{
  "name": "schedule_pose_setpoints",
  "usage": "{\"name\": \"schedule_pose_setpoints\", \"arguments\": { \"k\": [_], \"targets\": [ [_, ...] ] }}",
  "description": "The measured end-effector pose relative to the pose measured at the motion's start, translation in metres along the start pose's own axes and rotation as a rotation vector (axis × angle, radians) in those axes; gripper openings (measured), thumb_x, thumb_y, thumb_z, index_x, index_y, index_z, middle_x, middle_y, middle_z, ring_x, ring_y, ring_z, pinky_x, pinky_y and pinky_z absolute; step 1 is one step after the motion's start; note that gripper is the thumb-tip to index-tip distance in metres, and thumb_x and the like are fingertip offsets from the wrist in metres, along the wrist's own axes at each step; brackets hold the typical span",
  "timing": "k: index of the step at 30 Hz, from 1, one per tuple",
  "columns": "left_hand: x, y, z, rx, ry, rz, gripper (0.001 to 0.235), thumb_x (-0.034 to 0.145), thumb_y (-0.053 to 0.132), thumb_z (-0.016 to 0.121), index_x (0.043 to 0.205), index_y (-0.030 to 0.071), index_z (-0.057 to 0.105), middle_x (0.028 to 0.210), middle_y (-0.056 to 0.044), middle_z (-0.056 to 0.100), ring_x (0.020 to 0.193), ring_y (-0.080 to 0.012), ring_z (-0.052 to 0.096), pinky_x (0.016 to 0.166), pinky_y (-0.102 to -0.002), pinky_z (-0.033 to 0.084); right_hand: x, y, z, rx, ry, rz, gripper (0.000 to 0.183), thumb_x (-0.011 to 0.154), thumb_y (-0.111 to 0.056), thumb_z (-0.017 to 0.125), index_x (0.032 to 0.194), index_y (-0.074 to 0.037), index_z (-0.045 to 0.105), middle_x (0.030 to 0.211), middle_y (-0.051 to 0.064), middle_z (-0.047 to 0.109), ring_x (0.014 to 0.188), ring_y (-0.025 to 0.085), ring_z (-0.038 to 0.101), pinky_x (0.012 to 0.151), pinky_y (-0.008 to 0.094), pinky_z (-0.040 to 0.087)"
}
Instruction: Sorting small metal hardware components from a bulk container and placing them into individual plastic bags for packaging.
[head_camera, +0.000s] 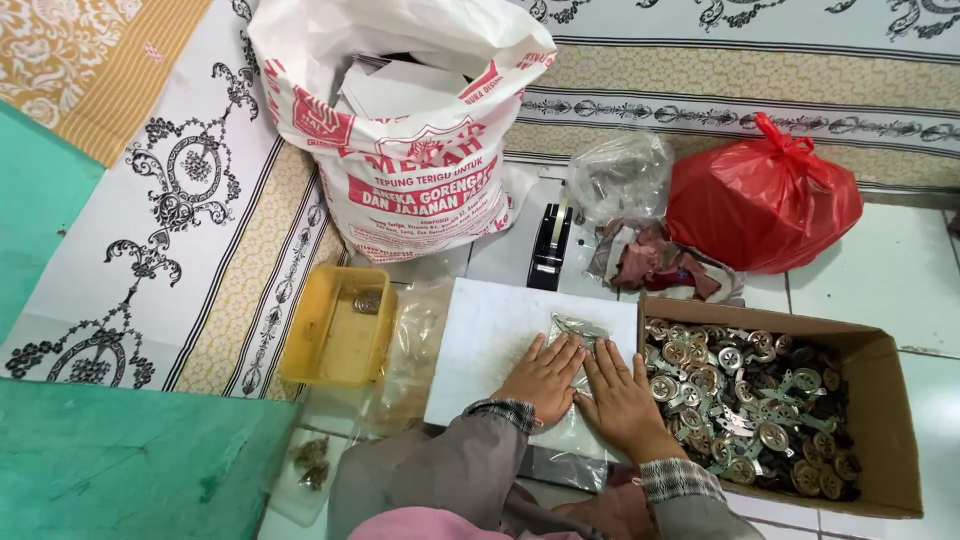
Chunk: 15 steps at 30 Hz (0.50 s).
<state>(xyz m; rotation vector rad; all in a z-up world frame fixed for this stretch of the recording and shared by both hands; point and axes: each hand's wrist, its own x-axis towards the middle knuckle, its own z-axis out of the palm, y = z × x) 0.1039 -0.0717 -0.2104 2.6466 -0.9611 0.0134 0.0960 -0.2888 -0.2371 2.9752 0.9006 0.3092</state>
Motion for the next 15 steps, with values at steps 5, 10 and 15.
{"name": "schedule_pose_setpoints", "arguments": {
  "k": [5,10,15],
  "targets": [
    [0.001,0.005,-0.006,0.005,-0.066,-0.037,0.071,0.097,0.035,0.038,0.158,-0.001,0.029,0.169,-0.020,0.022,0.158,-0.0318,0.013,0.126,-0.056,0.000,-0.002,-0.004,-0.014,0.069,-0.130,0.034,0.074,0.105,-0.062,0.018,0.156,-0.009,0.025,0.169,0.014,0.012,0.159,0.026,-0.001,0.122,0.066,-0.010],
    [0.004,0.006,-0.012,-0.001,-0.163,-0.064,0.079,0.093,0.047,0.044,0.159,0.005,0.028,0.171,-0.020,0.015,0.159,-0.0317,0.005,0.125,-0.058,-0.004,-0.011,-0.001,-0.019,0.085,-0.136,0.011,0.080,0.102,-0.068,0.022,0.155,-0.008,0.028,0.168,0.016,0.017,0.158,0.029,0.004,0.121,0.070,-0.006],
    [-0.006,0.001,0.003,0.186,-0.134,-0.008,0.078,0.095,0.054,0.039,0.161,0.013,0.029,0.171,-0.010,0.024,0.159,-0.0316,0.015,0.128,-0.058,0.001,0.003,-0.011,-0.056,0.009,-0.492,0.120,0.090,0.094,-0.081,0.028,0.163,-0.023,0.021,0.172,0.004,0.015,0.159,0.024,0.010,0.123,0.067,0.000]
  ]
}}
